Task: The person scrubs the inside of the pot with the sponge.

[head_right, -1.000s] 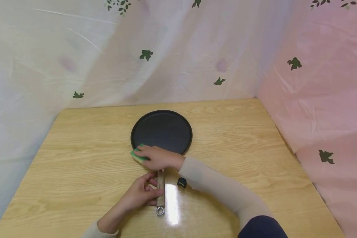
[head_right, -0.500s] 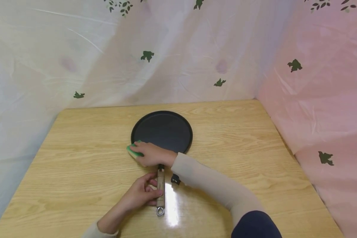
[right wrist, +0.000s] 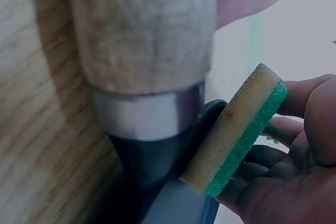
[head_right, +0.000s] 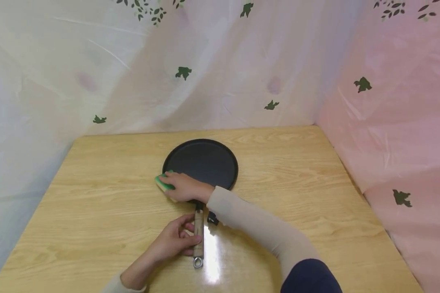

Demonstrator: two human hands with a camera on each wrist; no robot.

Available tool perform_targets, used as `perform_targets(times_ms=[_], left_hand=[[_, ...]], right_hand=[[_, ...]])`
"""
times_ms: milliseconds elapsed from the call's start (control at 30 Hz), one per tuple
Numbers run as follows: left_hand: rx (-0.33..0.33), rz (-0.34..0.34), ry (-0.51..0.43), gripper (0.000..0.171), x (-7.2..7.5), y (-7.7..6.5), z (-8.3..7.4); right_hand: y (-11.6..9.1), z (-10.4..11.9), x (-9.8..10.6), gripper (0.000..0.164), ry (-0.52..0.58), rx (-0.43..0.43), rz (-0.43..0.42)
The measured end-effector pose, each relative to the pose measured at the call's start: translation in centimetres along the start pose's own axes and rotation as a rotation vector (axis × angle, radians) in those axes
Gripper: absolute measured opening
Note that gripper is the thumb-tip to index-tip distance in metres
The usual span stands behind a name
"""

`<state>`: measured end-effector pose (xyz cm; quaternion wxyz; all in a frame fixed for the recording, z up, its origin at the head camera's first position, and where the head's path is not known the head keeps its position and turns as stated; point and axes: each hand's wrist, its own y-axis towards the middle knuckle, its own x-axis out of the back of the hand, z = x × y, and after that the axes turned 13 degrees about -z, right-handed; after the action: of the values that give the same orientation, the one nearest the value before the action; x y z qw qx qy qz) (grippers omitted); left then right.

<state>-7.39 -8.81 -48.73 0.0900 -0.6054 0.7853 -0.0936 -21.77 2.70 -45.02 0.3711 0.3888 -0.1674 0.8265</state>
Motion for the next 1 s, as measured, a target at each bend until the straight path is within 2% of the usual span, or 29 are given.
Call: perform_targets(times_ms=[333, 667, 1000], left_hand=[[0.003, -0.015, -0.006, 0.078, -0.3, -0.3, 0.4], [0.0, -0.024, -0.016, 0.077, -0.3, -0.2, 0.3], [0.006, -0.031, -0.026, 0.077, -0.2, -0.3, 0.2]], right_hand=[[0.9, -0.2, -0.5, 0.061, 0.01, -0.044, -0.028], [2.6, -0.1, -0.6, 0.063, -0.032, -0.068, -0.088], [3.7, -0.2, -0.4, 0.063, -0.001, -0.127, -0.121]])
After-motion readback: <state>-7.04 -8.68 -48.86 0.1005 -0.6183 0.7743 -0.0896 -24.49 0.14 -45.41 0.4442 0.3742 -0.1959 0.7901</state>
